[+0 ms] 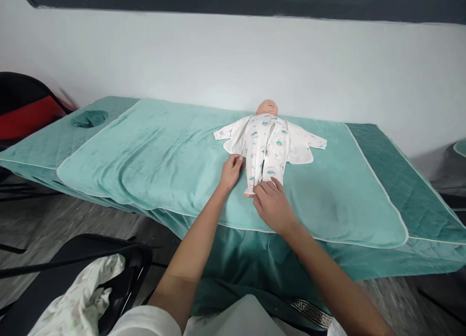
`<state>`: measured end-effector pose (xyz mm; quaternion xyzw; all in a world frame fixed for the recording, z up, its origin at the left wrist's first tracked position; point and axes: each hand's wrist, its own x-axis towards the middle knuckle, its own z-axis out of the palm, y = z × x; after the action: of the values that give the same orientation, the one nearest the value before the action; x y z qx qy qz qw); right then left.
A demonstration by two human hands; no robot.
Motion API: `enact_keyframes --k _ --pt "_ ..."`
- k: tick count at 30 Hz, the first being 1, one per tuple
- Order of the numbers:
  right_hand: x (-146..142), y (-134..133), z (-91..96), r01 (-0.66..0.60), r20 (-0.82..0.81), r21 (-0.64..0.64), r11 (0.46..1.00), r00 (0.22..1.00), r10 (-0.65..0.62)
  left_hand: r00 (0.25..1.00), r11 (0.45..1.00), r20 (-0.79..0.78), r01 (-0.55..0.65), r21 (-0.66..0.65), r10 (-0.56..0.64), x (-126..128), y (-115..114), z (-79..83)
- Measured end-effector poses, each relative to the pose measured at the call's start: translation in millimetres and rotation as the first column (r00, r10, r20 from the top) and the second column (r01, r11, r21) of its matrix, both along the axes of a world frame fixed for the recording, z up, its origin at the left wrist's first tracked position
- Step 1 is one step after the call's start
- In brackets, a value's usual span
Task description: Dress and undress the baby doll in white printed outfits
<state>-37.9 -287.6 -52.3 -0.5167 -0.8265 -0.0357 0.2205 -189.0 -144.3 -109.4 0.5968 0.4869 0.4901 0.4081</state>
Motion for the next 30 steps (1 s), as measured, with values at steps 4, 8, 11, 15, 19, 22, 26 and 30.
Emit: enact_keyframes --k 4,8,11,15,19,22,26,30 --pt "21.5 -3.1 -7.4 0.029 -0.199 0.014 0.999 0.980 -0.025 0.997 1.000 -0.073 0.012 0.013 -0.011 -0.9 -0.8 -0.7" --pt "45.5 -3.9 -30.7 0.245 -0.256 -0.013 0.969 0.936 -0.240 0.992 1.000 -0.121 0.022 0.021 -0.020 -1.5 -0.5 -1.4" --pt "50.8 -0.8 -46.1 0.298 -0.227 -0.077 0.952 0.924 -0.308 0.989 1.000 -0.150 0.012 0.027 -0.008 -1.2 -0.4 -0.8" --pt "49.4 8.6 -46.6 0.281 -0.250 -0.083 0.956 0.923 -0.293 0.984 0.999 -0.176 -0.002 0.036 0.008 -0.8 -1.5 0.8" --pt "51.5 6.8 -28.8 0.141 -0.371 -0.088 0.986 0.914 -0.164 0.981 0.999 -0.191 -0.011 0.044 0.019 -0.7 -2.5 1.5" --pt "56.6 -5.7 -12.7 -0.013 -0.442 -0.095 0.995 0.896 -0.030 0.970 0.999 -0.241 -0.009 0.048 0.020 0.1 -1.3 -0.5" --pt "69.9 -15.1 -2.4 -0.124 -0.413 -0.200 0.972 0.910 0.031 0.910 0.981 -0.408 0.010 0.193 0.071 2.7 1.3 -5.9" --pt "88.6 2.8 -11.7 -0.088 -0.510 -0.261 0.961 0.858 -0.060 0.765 0.939 -0.610 0.018 0.344 0.209 5.8 3.9 -7.3"
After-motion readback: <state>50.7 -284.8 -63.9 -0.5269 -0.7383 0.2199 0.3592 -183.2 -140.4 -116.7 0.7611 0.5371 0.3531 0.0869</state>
